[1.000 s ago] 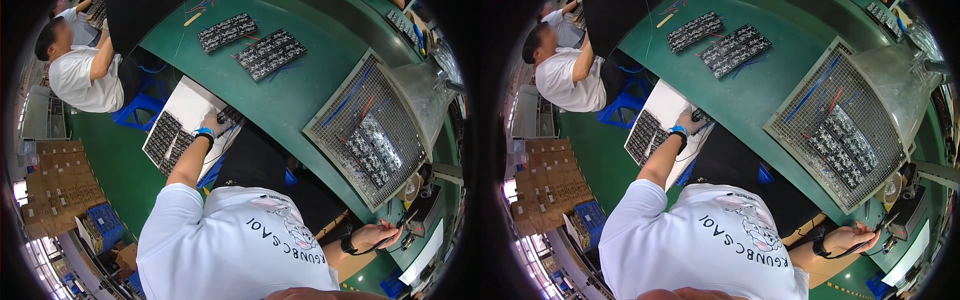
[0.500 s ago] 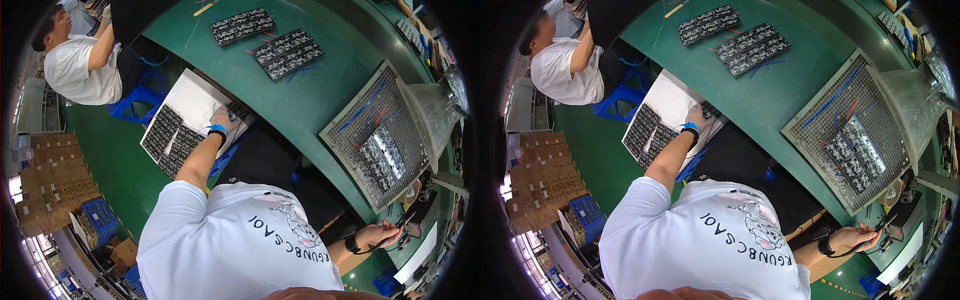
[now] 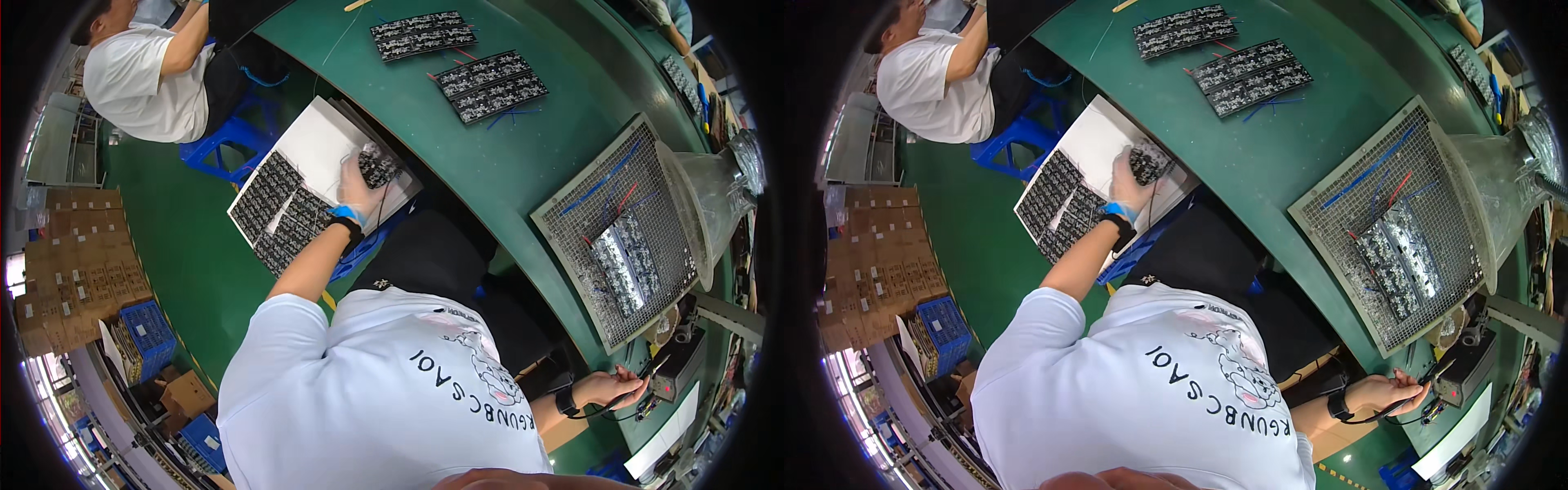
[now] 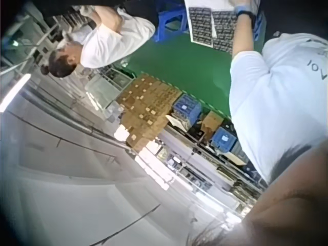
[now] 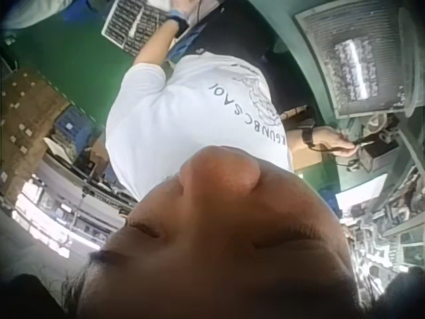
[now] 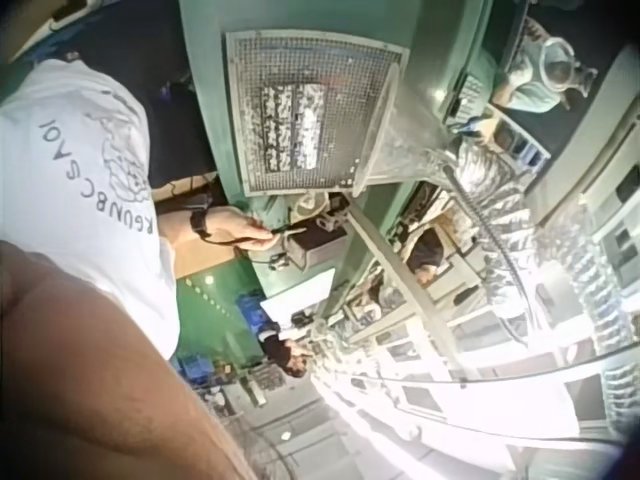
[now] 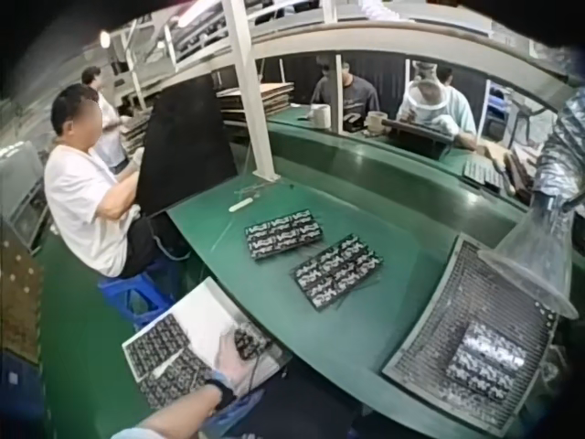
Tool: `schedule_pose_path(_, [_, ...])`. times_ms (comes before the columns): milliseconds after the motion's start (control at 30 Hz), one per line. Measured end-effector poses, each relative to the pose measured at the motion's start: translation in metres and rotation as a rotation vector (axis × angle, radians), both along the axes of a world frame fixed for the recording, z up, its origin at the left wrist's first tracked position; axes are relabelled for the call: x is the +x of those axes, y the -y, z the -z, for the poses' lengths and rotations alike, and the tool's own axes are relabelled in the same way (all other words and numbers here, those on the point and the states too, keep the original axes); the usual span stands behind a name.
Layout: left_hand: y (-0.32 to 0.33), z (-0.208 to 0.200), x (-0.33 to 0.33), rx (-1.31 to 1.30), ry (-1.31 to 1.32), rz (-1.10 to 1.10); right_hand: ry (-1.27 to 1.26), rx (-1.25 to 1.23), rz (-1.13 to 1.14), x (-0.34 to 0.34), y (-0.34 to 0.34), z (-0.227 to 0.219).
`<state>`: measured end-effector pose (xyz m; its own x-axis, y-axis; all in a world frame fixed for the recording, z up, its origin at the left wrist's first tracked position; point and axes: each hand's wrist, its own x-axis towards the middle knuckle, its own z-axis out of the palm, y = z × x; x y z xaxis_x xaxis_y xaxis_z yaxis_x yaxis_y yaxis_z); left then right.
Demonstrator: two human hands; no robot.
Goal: Soldering components and wires onto printed circuit boards at an assembly station.
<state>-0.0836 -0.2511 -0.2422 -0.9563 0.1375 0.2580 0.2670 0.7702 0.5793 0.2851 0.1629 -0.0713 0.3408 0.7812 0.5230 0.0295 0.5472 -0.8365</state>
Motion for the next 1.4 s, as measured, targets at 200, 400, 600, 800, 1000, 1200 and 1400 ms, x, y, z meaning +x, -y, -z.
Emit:
schedule_pose_path(200, [0.051, -0.067, 0.01, -0.441, -0.211, 0.091, -0.012, 0.012, -0.037, 0.004, -0.002, 0.002])
schedule_pose_path(400, [0.067, -0.115, 0.009, -0.249, -0.369, -0.215, -0.029, 0.0, -0.018, 0.0, 0.003, -0.002])
schedule_pose_path(600, [0.078, -0.172, 0.03, -0.321, -0.57, -0.252, -0.06, -0.004, -0.009, -0.002, 0.004, -0.003])
schedule_pose_path(800, [0.1, -0.195, 0.025, -0.599, -0.866, -0.184, -0.118, -0.002, -0.041, 0.001, 0.0, -0.001])
schedule_pose_path(1000, [0.085, -0.227, 0.01, -0.075, -0.834, -0.606, -0.136, 0.004, -0.064, 0.002, 0.003, -0.003])
schedule_pose_path(1200, [0.111, -0.301, 0.071, 1.213, 0.023, -0.334, -0.159, -0.025, -0.064, 0.0, 0.003, -0.004])
schedule_pose_path(1400, [0.116, -0.318, 0.109, -0.854, -0.837, -0.423, -0.1, -0.032, -0.027, 0.0, 0.004, -0.004])
